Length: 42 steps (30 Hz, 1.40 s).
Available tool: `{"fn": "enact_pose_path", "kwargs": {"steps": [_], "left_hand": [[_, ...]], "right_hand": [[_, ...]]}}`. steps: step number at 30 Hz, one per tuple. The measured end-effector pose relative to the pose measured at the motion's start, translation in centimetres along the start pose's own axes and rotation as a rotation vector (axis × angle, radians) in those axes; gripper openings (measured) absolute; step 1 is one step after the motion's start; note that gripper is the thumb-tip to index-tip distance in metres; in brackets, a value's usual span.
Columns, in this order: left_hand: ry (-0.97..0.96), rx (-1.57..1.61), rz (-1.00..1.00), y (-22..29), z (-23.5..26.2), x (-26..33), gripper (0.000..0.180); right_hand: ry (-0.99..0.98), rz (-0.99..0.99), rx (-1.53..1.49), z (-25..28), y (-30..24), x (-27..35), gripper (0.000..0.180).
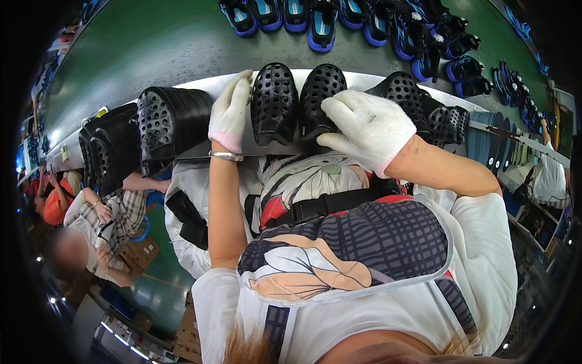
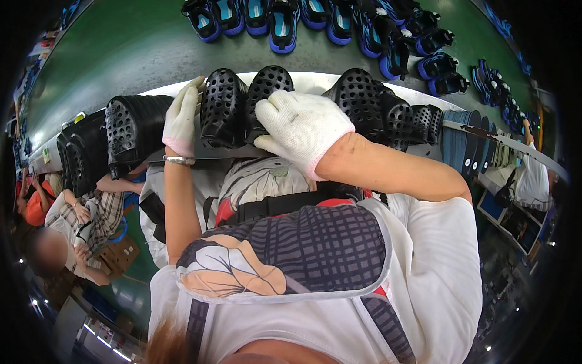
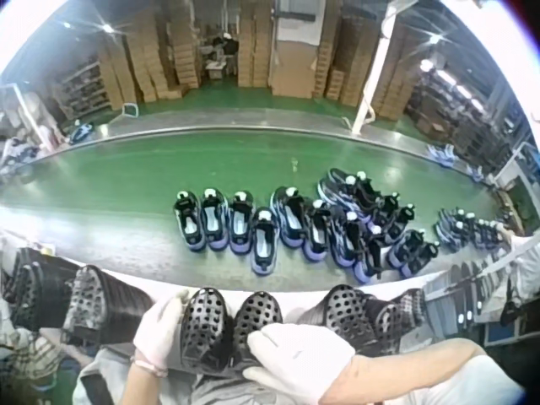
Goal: The person puts on white gloves and then repeatedly picks up black shoe soles and blue-and-black shoes from a conveyor belt. They insert the soles into the shoes and place the assembled footwear back on the belt in a continuous loop.
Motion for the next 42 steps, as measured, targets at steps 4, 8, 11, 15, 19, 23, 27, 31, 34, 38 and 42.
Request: {"fn": "enact_pose_path", "kwargs": {"steps": [4, 8, 11, 15, 19, 23, 27, 31, 34, 38, 42], "left_hand": [[-0.010, -0.037, -0.012, 0.5, 0.4, 0.2, 0.041], [-0.004, -0.154, -0.100, 1.4, 0.5, 0.1, 0.040], [0.021, -0.076, -0.040, 2.5, 1.0, 0.0, 0.039], [0.142, 0.053, -0.176, 6.4, 2.9, -0.5, 0.043], [-0.209, 0.491, -0.217, 10.9, 0.2, -1.4, 0.058], [-0.633, 0.816, -0.111, 12.7, -3.2, -1.8, 0.054], [-0.568, 0.913, -0.031, 8.6, -2.6, -6.1, 0.048], [-0.450, 0.868, -0.098, 6.5, -2.6, -8.9, 0.044], [-0.379, 0.888, -0.067, 5.2, -2.8, -10.6, 0.043], [-0.331, 0.847, 0.038, 2.7, -3.0, -13.6, 0.044], [-0.156, 0.328, 0.000, -0.5, -2.2, -17.7, 0.040]], "right_hand": [[0.098, 0.046, -0.008, 0.4, -0.2, 0.6, 0.035], [0.152, 0.068, -0.028, 1.3, -0.4, 0.5, 0.028], [0.216, 0.099, -0.035, 2.7, -0.4, 0.5, 0.026], [0.261, -0.032, -0.094, 5.8, 0.4, -0.2, 0.029], [0.387, 0.190, -0.052, 8.7, -1.6, -4.0, 0.032], [0.450, 0.408, -0.002, 8.3, -1.9, -8.2, 0.033], [0.092, -0.086, -0.276, 4.8, 2.2, -12.3, 0.040], [-0.162, -0.307, -0.116, 0.9, 5.6, -15.4, 0.049], [-0.216, -0.400, -0.022, -0.7, 7.2, -16.7, 0.050], [-0.304, -0.504, -0.005, -2.6, 9.5, -18.8, 0.051], [-0.286, -0.532, -0.024, -3.0, 13.5, -20.0, 0.053]]}}
Point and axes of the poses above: each hand's wrist, its own x-axis away from the middle knuckle, its own z-axis out of the back of the hand, y = z × x, the point moved 7 cm from there along -x, towards the middle knuckle, and after that the axes turned 5 degrees about z, right-handed, at the moved point
